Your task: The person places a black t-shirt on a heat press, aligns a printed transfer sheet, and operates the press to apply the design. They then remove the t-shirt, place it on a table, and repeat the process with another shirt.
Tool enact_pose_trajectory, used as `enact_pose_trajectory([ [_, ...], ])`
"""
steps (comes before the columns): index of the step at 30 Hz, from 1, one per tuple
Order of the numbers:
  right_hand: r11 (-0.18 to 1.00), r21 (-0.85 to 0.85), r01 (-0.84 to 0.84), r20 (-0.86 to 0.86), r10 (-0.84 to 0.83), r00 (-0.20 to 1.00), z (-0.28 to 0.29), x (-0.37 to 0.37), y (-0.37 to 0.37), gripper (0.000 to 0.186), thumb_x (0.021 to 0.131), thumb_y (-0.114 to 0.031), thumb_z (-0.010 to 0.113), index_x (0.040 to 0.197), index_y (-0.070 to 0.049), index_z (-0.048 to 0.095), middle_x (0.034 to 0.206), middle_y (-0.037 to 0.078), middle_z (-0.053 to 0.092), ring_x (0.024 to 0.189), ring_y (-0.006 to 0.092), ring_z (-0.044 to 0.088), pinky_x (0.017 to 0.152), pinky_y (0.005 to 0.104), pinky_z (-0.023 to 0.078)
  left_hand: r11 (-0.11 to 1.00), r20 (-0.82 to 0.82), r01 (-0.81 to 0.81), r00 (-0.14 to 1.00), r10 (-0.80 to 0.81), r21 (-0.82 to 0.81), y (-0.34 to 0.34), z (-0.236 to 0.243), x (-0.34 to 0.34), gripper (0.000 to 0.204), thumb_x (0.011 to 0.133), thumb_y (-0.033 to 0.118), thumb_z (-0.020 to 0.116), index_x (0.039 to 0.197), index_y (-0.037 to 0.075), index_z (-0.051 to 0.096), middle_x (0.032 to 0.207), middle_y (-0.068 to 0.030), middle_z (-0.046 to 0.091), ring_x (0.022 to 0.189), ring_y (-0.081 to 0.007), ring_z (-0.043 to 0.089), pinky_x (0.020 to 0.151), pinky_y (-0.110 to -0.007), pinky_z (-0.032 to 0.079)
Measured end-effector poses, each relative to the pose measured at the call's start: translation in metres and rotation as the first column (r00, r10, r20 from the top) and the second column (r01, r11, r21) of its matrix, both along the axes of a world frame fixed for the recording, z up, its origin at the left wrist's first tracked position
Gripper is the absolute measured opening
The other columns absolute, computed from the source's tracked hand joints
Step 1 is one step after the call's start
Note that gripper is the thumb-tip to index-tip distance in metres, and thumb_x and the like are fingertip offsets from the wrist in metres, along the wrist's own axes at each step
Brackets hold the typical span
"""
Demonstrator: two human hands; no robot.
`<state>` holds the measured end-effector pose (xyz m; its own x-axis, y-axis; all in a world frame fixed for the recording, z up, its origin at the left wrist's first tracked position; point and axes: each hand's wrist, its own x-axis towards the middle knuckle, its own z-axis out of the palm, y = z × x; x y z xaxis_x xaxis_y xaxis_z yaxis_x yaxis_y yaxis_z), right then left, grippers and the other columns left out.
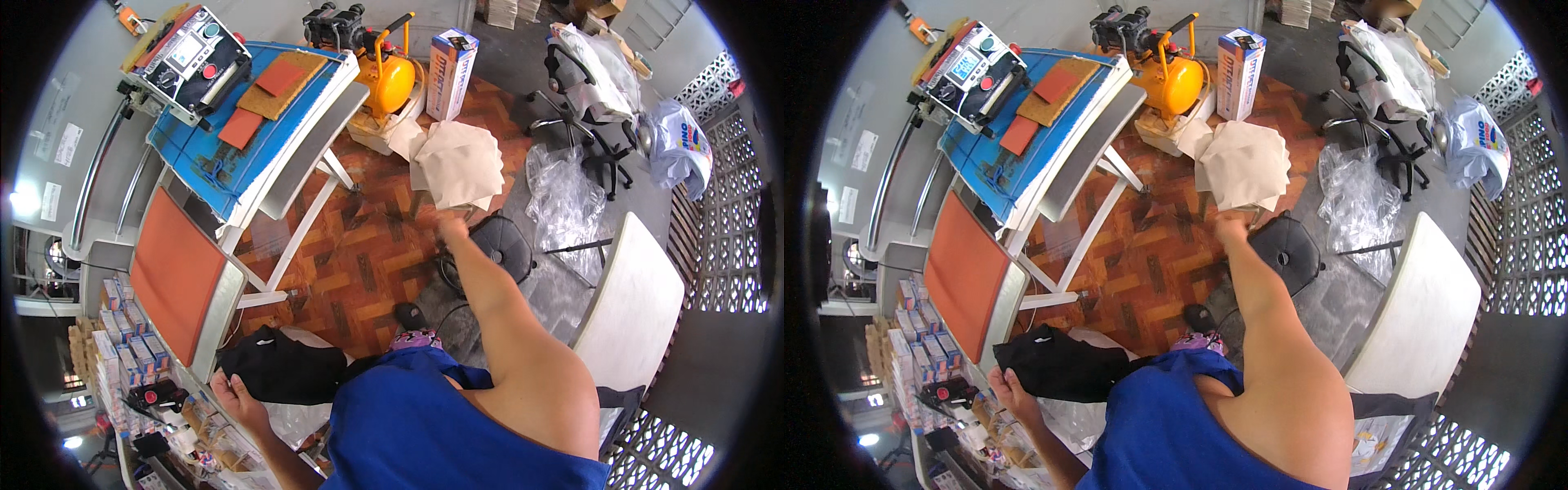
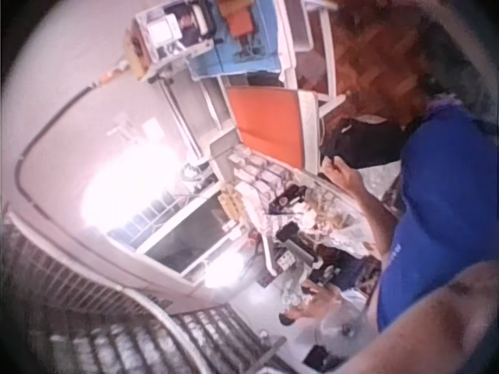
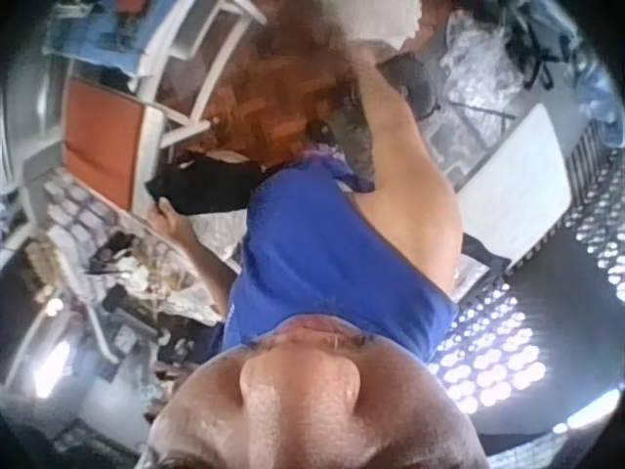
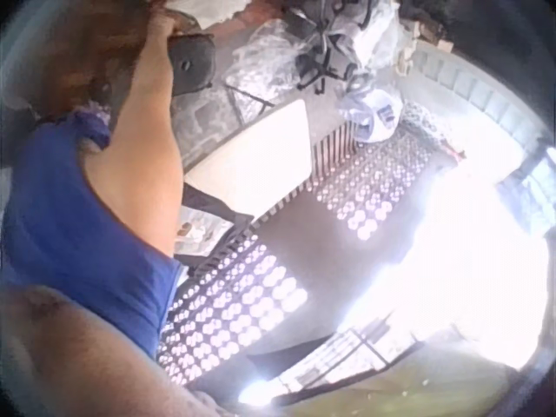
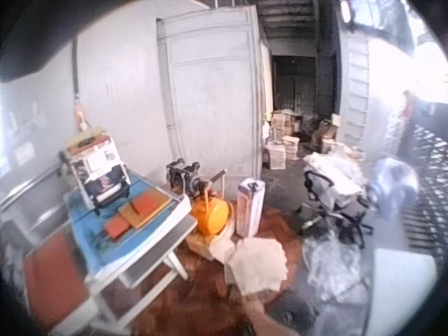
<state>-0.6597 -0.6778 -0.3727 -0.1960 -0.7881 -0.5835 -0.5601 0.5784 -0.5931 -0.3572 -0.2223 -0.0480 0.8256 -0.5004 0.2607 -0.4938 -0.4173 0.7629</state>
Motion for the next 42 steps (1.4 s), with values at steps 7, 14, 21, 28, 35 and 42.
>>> enact_pose_trajectory([
  [7,0.054,-0.672,-0.739,0.231,0.963,-0.139,0.094,0.164,0.214,0.101,0.069,-0.041,0.086,0.151,-0.006,0.039,0.148,0.025,0.046,0.137,0.0348,0.046,0.116,0.0406,0.036,0.955,-0.363,-0.095,0.932,-0.014,-0.282,0.011,-0.006,0.0,0.02,0.1,0.008,0.053,0.118,0.001,0.053,0.111,-0.0072,0.057,0.102,-0.0159,0.053,0.097,-0.03,0.042],
  [14,-0.135,-0.467,-0.874,0.232,0.935,-0.269,0.178,0.244,0.248,0.043,0.067,-0.022,0.087,0.1,-0.004,0.067,0.111,0.014,0.069,0.104,0.0303,0.064,0.083,0.0412,0.052,0.978,-0.291,-0.053,0.957,-0.008,-0.2,0.053,0.045,0.004,0.039,0.087,-0.005,0.063,0.125,0.001,0.057,0.113,-0.0068,0.061,0.102,-0.0161,0.058,0.095,-0.029,0.044],
  [21,-0.347,-0.365,-0.864,0.549,0.669,-0.501,0.217,0.281,0.229,0.062,0.076,-0.018,0.083,0.132,-0.004,0.06,0.106,0.008,0.067,0.098,0.0192,0.061,0.079,0.0352,0.053,0.967,-0.078,-0.117,0.992,0.101,-0.224,0.117,0.014,0.083,0.017,0.078,-0.004,0.072,0.091,0.001,0.062,0.098,-0.0121,0.07,0.1,-0.0233,0.065,0.096,-0.035,0.048],
  [28,-0.054,-0.539,-0.841,0.369,0.882,-0.293,0.313,0.356,0.238,0.025,0.073,-0.005,0.079,0.095,-0.001,0.067,0.076,0.004,0.067,0.074,0.0145,0.064,0.072,0.0319,0.052,0.965,-0.191,-0.194,0.969,0.159,-0.179,0.167,0.01,0.164,0.029,0.075,0.006,0.085,0.084,0.003,0.058,0.074,0.0011,0.052,0.071,-0.0096,0.047,0.065,-0.026,0.039],
  [35,-0.215,-0.365,-0.906,-0.083,0.977,-0.199,0.35,0.365,0.246,0.023,0.069,-0.012,0.079,0.081,-0.003,0.062,0.082,0.014,0.065,0.086,0.0316,0.066,0.071,0.0421,0.049,0.929,-0.138,0.214,0.974,-0.18,0.302,0.204,0.019,0.236,0.038,0.061,0.012,0.087,0.076,-0.002,0.056,0.068,-0.0088,0.049,0.065,-0.0304,0.051,0.062,-0.038,0.04],
  [42,-0.31,-0.566,-0.764,-0.225,0.95,-0.218,0.351,0.381,0.207,0.021,0.066,-0.011,0.073,0.083,-0.005,0.061,0.084,0.009,0.062,0.085,0.0281,0.063,0.075,0.0402,0.048,0.999,-0.416,-0.032,0.909,0.038,0.021,0.237,0.005,0.268,0.028,0.059,0.003,0.079,0.075,0.004,0.057,0.071,-0.0007,0.056,0.073,-0.0135,0.059,0.08,-0.032,0.05],
])
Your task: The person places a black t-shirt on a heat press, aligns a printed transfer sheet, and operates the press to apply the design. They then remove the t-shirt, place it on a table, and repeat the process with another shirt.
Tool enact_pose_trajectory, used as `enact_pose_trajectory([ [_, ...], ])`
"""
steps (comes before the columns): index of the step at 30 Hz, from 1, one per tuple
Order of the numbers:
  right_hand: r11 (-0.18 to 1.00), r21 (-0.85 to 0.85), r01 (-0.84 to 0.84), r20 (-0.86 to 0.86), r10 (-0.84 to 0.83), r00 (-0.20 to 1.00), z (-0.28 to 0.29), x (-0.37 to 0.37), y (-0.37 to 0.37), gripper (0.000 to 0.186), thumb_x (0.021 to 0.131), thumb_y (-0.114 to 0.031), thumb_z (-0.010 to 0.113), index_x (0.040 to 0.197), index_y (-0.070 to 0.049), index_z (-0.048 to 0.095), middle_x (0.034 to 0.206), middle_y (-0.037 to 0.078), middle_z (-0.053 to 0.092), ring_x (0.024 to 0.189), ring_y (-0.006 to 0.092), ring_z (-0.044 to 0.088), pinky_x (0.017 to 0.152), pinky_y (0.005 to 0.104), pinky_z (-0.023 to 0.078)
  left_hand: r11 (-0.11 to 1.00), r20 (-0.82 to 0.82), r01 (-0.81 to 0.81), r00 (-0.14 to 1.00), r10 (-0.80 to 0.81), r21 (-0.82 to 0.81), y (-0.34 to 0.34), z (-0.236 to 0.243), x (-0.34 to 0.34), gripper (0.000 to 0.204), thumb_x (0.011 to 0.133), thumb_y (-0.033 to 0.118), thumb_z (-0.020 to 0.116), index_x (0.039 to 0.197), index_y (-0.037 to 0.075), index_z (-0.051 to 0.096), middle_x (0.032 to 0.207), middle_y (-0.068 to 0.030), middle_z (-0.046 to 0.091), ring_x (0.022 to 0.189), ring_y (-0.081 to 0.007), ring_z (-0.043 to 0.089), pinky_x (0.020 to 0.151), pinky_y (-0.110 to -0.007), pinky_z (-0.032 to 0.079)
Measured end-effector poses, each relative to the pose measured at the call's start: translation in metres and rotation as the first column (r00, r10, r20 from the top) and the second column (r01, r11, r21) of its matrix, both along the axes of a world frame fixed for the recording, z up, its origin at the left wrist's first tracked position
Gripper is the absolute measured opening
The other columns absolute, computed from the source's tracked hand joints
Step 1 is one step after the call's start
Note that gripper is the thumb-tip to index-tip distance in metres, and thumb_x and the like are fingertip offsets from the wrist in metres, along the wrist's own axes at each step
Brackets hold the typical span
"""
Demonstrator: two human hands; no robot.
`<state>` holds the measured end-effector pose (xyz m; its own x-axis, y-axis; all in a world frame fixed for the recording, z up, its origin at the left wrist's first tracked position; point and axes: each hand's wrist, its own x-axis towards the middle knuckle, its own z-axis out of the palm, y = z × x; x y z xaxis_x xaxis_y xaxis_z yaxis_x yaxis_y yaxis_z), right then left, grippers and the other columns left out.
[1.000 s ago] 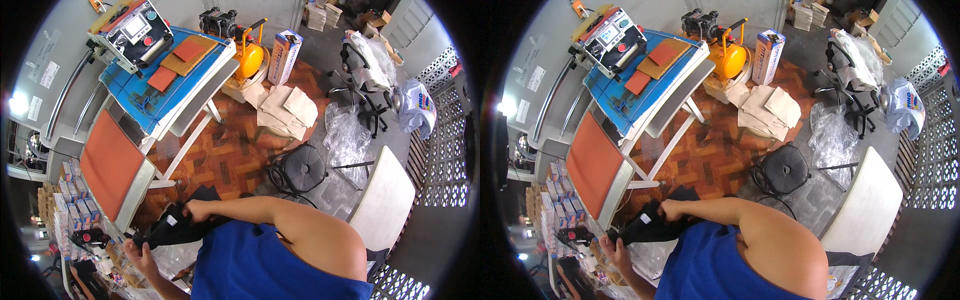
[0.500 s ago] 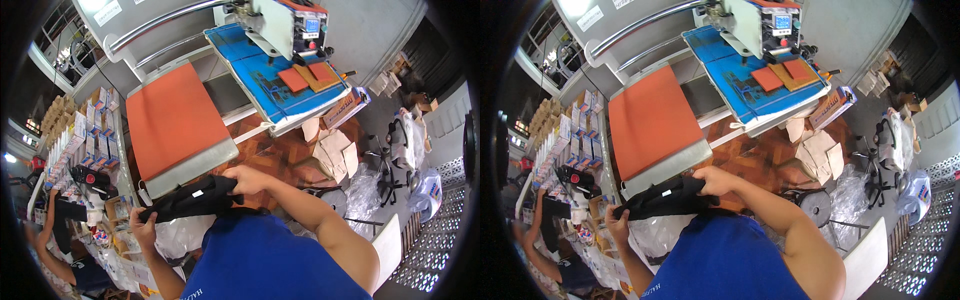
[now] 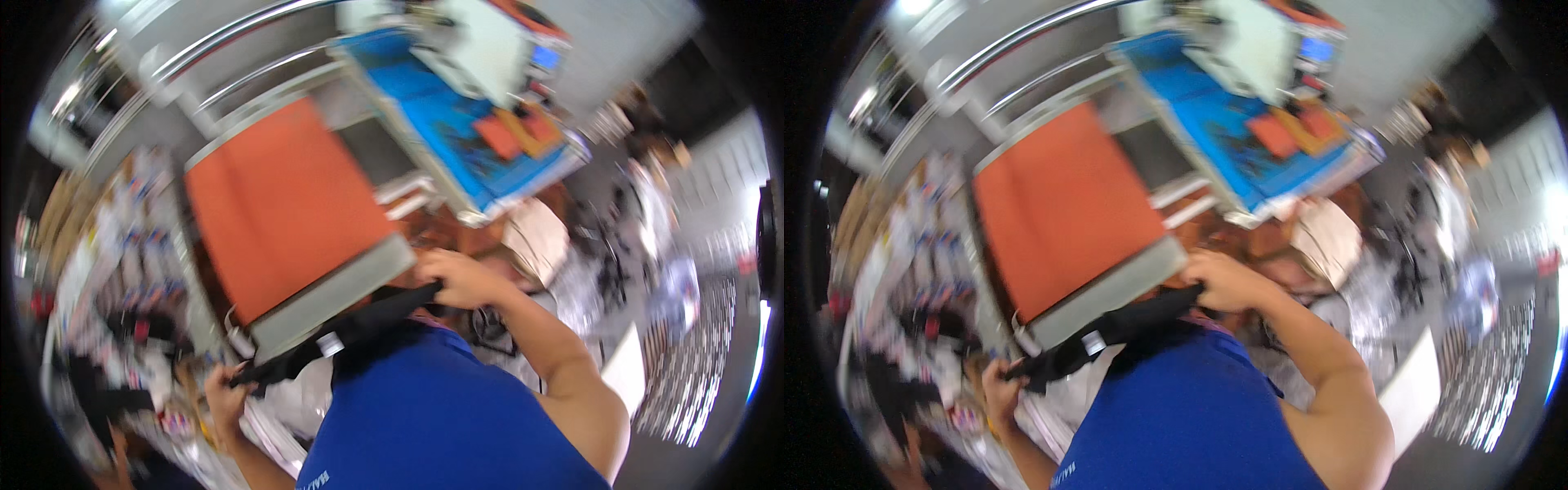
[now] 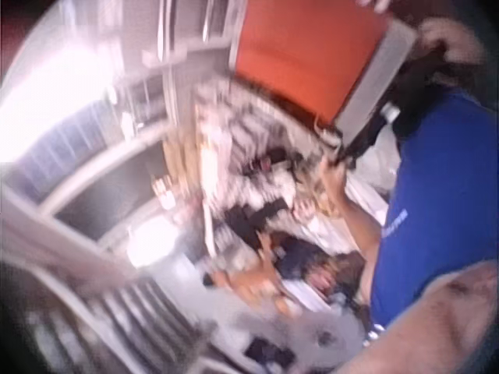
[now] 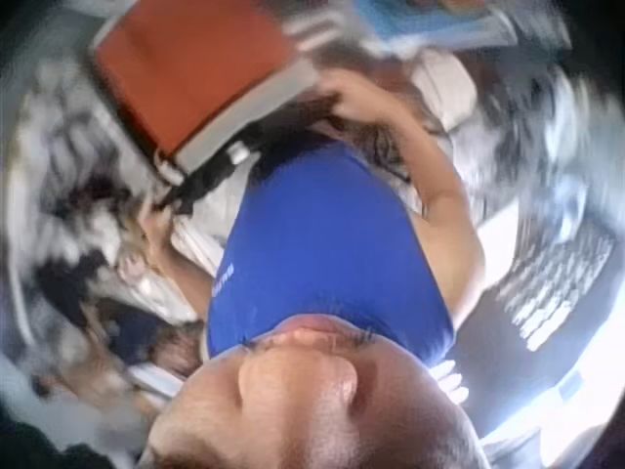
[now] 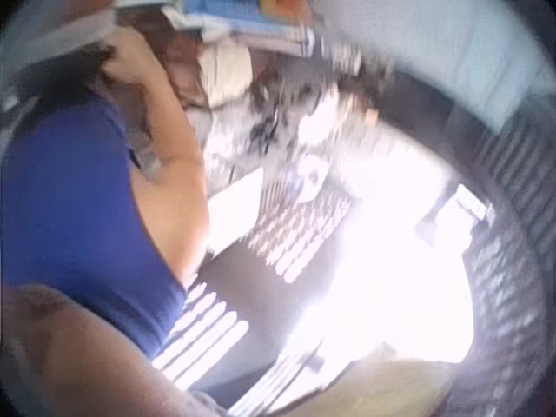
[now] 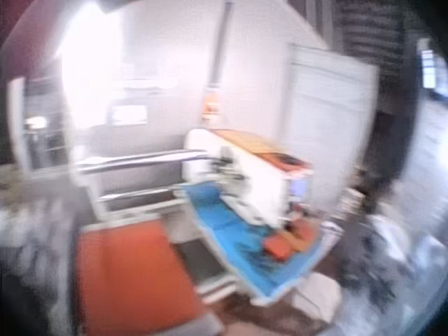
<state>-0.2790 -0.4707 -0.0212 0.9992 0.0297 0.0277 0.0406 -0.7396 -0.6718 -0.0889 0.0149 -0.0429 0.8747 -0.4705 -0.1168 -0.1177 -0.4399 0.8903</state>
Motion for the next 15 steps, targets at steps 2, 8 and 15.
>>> enact_pose_trajectory([
  [2,0.961,0.257,0.101,-0.251,-0.034,0.968,0.025,0.007,-0.008,0.024,0.067,-0.005,0.076,0.085,-0.003,0.06,0.088,0.009,0.064,0.087,0.0214,0.063,0.077,0.0349,0.048,0.995,-0.13,-0.099,0.987,0.096,-0.021,-0.007,0.018,0.004,0.03,0.058,-0.003,0.077,0.075,0.007,0.055,0.079,-0.0008,0.058,0.074,-0.0105,0.055,0.068,-0.026,0.045],
  [8,0.944,0.247,0.219,-0.395,-0.109,0.912,0.042,0.016,-0.035,0.019,0.075,-0.001,0.077,0.092,0.003,0.069,0.087,0.01,0.07,0.082,0.0187,0.066,0.074,0.0332,0.051,0.983,-0.168,-0.184,0.969,0.18,-0.009,0.019,0.011,-0.015,0.018,0.066,-0.013,0.065,0.079,-0.001,0.07,0.078,-0.006,0.069,0.077,-0.0114,0.063,0.07,-0.026,0.05],
  [15,0.824,0.465,0.324,-0.32,-0.185,0.929,0.034,0.017,-0.043,0.016,0.083,0.004,0.066,0.098,0.004,0.069,0.093,0.011,0.071,0.09,0.0176,0.066,0.08,0.0295,0.051,0.903,-0.255,-0.377,0.912,0.322,-0.207,0.016,0.031,-0.025,0.013,0.075,-0.007,0.068,0.088,-0.004,0.069,0.092,-0.0123,0.073,0.093,-0.0207,0.069,0.091,-0.032,0.053],
])
